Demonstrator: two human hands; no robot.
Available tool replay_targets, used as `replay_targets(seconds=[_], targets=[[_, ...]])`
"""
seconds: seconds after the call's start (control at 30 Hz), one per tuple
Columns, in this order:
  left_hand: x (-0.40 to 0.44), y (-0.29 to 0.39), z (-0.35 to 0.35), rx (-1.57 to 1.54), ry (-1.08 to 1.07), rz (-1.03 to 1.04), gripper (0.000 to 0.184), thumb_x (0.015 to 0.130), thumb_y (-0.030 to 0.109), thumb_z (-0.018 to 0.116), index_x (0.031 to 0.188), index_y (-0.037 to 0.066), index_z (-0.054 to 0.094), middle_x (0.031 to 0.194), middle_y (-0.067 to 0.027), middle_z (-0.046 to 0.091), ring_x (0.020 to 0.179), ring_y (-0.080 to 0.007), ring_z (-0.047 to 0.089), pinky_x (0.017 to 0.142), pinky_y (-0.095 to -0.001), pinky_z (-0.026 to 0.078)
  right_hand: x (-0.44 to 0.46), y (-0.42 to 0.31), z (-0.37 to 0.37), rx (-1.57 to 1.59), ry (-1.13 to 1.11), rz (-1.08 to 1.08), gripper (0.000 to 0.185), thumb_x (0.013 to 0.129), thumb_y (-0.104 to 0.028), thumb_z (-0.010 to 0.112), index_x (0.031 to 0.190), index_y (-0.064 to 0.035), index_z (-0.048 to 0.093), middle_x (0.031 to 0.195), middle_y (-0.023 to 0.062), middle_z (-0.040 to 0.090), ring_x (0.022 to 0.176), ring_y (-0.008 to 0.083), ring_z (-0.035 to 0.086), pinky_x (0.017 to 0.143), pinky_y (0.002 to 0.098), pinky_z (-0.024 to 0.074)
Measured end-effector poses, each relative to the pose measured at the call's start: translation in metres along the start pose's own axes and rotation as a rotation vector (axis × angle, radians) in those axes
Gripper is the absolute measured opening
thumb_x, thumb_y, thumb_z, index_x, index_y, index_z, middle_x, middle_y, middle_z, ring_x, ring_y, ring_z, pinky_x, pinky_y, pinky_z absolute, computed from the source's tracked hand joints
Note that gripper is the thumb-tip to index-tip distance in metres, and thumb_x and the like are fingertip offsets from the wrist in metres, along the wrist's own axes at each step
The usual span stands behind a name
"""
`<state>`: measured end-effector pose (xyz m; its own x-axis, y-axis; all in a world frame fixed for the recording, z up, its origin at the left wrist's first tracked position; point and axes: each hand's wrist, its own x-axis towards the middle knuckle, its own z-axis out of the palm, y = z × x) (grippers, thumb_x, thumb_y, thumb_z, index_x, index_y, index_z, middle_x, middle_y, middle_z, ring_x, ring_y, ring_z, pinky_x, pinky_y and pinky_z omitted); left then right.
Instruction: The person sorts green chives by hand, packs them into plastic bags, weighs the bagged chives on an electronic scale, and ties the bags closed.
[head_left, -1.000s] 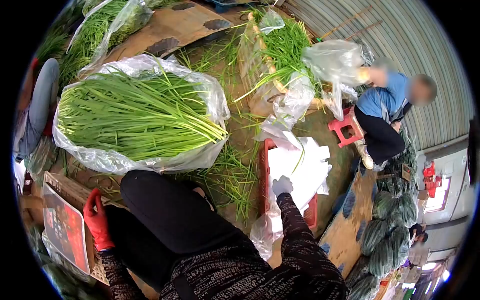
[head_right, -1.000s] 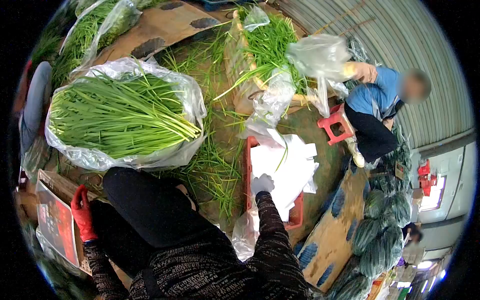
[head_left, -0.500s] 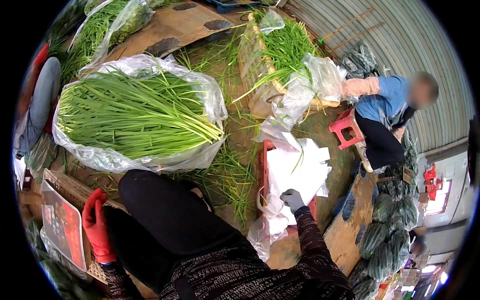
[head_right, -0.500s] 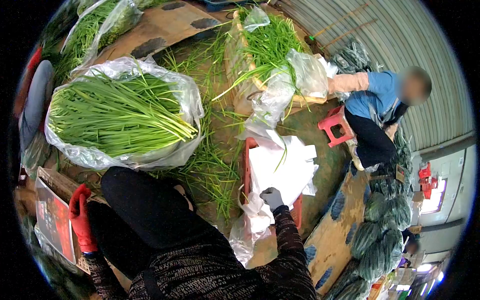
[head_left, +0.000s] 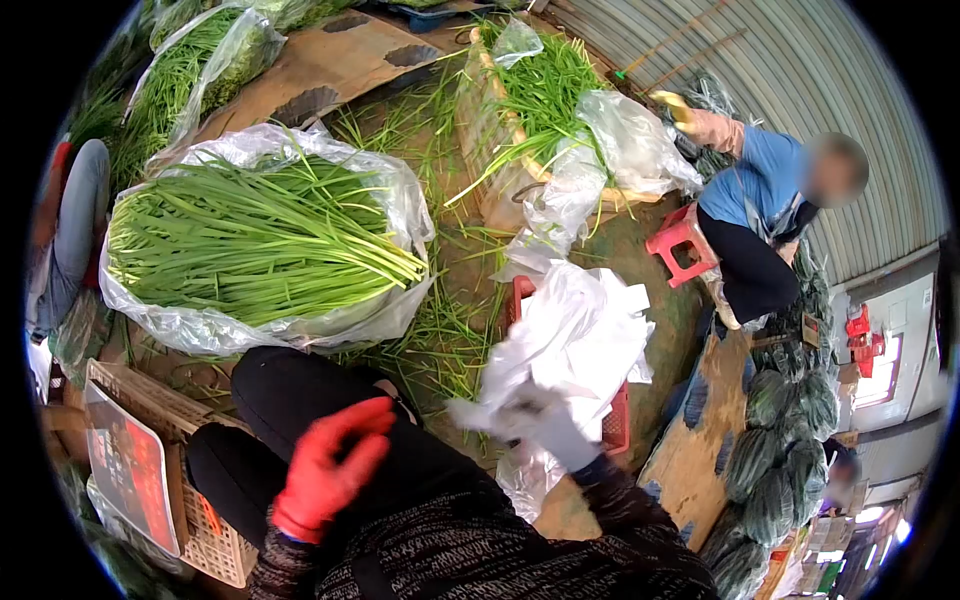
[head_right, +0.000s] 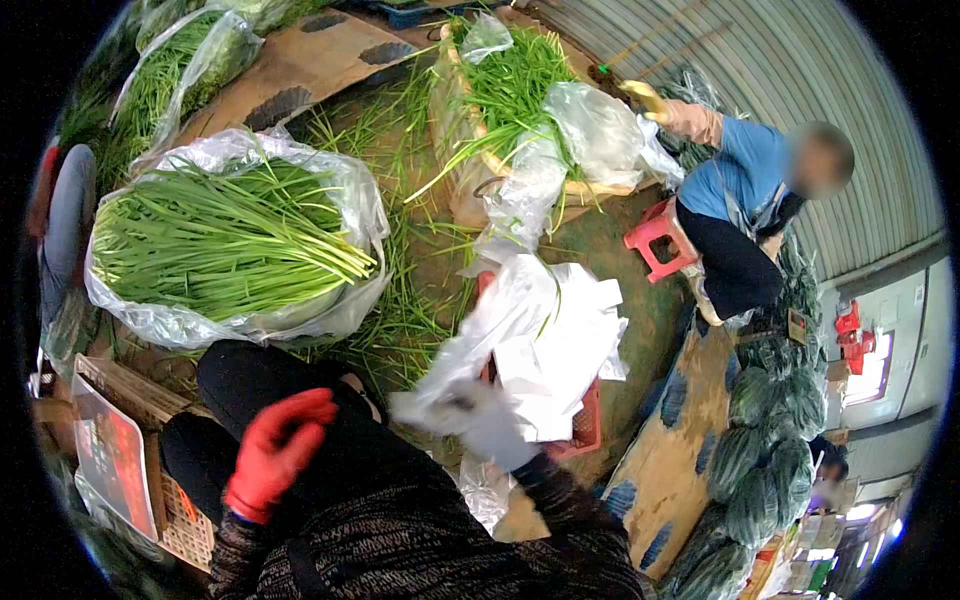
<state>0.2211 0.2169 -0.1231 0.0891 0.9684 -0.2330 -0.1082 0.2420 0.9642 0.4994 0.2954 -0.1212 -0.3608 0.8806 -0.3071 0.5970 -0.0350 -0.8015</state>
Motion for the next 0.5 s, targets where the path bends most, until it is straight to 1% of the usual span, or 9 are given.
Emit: replay_targets(seconds=[0.03, 0.07, 0.1, 0.17, 0.23, 0.3, 0.37, 0.47, 0.5], targets=[[0.004, -0.007, 0.01, 0.064, -0.103, 0.041, 0.054, 0.081, -0.001, 0.06, 0.132, 0.003, 0.042, 0.123, -0.0099, 0.054, 0.111, -0.0181, 0.053, 0.096, -0.0311, 0.041, -0.001, -0.012, 0.023, -0.044, -0.095, -0.126, 0.031, 0.081, -0.033, 0.064, 0.09, -0.0037, 0.062, 0.079, 0.0096, 0.061, 0.076, 0.0217, 0.056, 0.075, 0.0363, 0.0453], [0.005, -0.004, 0.019, 0.153, -0.111, 0.095, 0.057, 0.08, -0.001, 0.061, 0.133, 0.004, 0.04, 0.124, -0.0098, 0.053, 0.112, -0.0187, 0.052, 0.096, -0.0314, 0.04, 0.0, -0.018, 0.04, -0.016, -0.222, -0.157, 0.03, 0.081, -0.031, 0.064, 0.089, -0.0018, 0.061, 0.082, 0.0132, 0.061, 0.079, 0.0233, 0.058, 0.077, 0.0361, 0.0449], [0.005, -0.001, 0.025, 0.242, -0.119, 0.149, 0.06, 0.08, -0.001, 0.062, 0.134, 0.004, 0.039, 0.125, -0.0096, 0.052, 0.114, -0.0192, 0.051, 0.097, -0.0318, 0.039, -0.003, -0.01, 0.055, 0.013, -0.38, 0.049, 0.028, 0.081, -0.028, 0.063, 0.088, -0.001, 0.062, 0.084, 0.016, 0.061, 0.079, 0.0255, 0.06, 0.076, 0.0366, 0.0453], [0.005, -0.001, 0.025, 0.227, -0.114, 0.147, 0.057, 0.081, -0.002, 0.06, 0.134, 0.005, 0.039, 0.124, -0.0089, 0.053, 0.113, -0.0189, 0.052, 0.097, -0.0308, 0.039, 0.006, 0.002, 0.056, -0.207, -0.105, -0.255, 0.023, 0.082, -0.023, 0.062, 0.088, -0.0013, 0.063, 0.078, 0.0127, 0.063, 0.075, 0.0244, 0.061, 0.073, 0.0356, 0.0467], [0.0, -0.012, 0.013, 0.015, -0.013, 0.063, 0.051, 0.084, -0.002, 0.056, 0.132, 0.005, 0.041, 0.121, -0.0087, 0.055, 0.11, -0.0166, 0.053, 0.093, -0.0282, 0.041, 0.02, 0.064, 0.047, -0.117, 0.034, -0.012, 0.021, 0.077, -0.02, 0.061, 0.087, -0.0017, 0.063, 0.077, 0.0149, 0.062, 0.072, 0.029, 0.06, 0.069, 0.0379, 0.0467], [-0.003, 0.003, 0.004, -0.048, 0.074, -0.105, 0.041, 0.087, 0.0, 0.051, 0.127, 0.004, 0.047, 0.108, -0.0084, 0.062, 0.098, -0.0123, 0.057, 0.082, -0.0228, 0.043, 0.023, 0.137, 0.022, -0.48, 0.007, 0.179, 0.022, 0.075, -0.024, 0.06, 0.084, -0.0038, 0.063, 0.077, 0.0153, 0.062, 0.072, 0.0309, 0.06, 0.067, 0.0401, 0.0466], [-0.005, -0.004, -0.002, 0.012, 0.08, 0.008, 0.037, 0.087, 0.0, 0.051, 0.125, 0.002, 0.05, 0.106, -0.0091, 0.063, 0.096, -0.0129, 0.058, 0.082, -0.0228, 0.043, 0.013, 0.21, -0.001, -0.596, -0.018, 0.324, 0.029, 0.072, -0.027, 0.061, 0.087, -0.0024, 0.061, 0.084, 0.0182, 0.064, 0.08, 0.0344, 0.061, 0.073, 0.0403, 0.0481], [-0.008, 0.003, -0.003, -0.001, 0.092, -0.058, 0.034, 0.088, 0.001, 0.05, 0.122, 0.0, 0.052, 0.107, -0.0104, 0.063, 0.097, -0.0146, 0.059, 0.084, -0.0245, 0.043, 0.002, 0.271, -0.036, -0.484, 0.413, 0.507, 0.043, 0.07, -0.028, 0.064, 0.099, 0.0032, 0.059, 0.089, 0.0209, 0.064, 0.085, 0.0343, 0.062, 0.076, 0.0392, 0.0486], [-0.009, 0.004, -0.003, 0.001, 0.084, -0.069, 0.034, 0.088, 0.001, 0.05, 0.122, 0.0, 0.052, 0.107, -0.0104, 0.063, 0.097, -0.0146, 0.059, 0.084, -0.0245, 0.043, 0.003, 0.289, -0.051, -0.416, 0.456, 0.572, 0.046, 0.07, -0.029, 0.064, 0.101, 0.0051, 0.059, 0.089, 0.0217, 0.065, 0.086, 0.0338, 0.063, 0.078, 0.0386, 0.0484]])
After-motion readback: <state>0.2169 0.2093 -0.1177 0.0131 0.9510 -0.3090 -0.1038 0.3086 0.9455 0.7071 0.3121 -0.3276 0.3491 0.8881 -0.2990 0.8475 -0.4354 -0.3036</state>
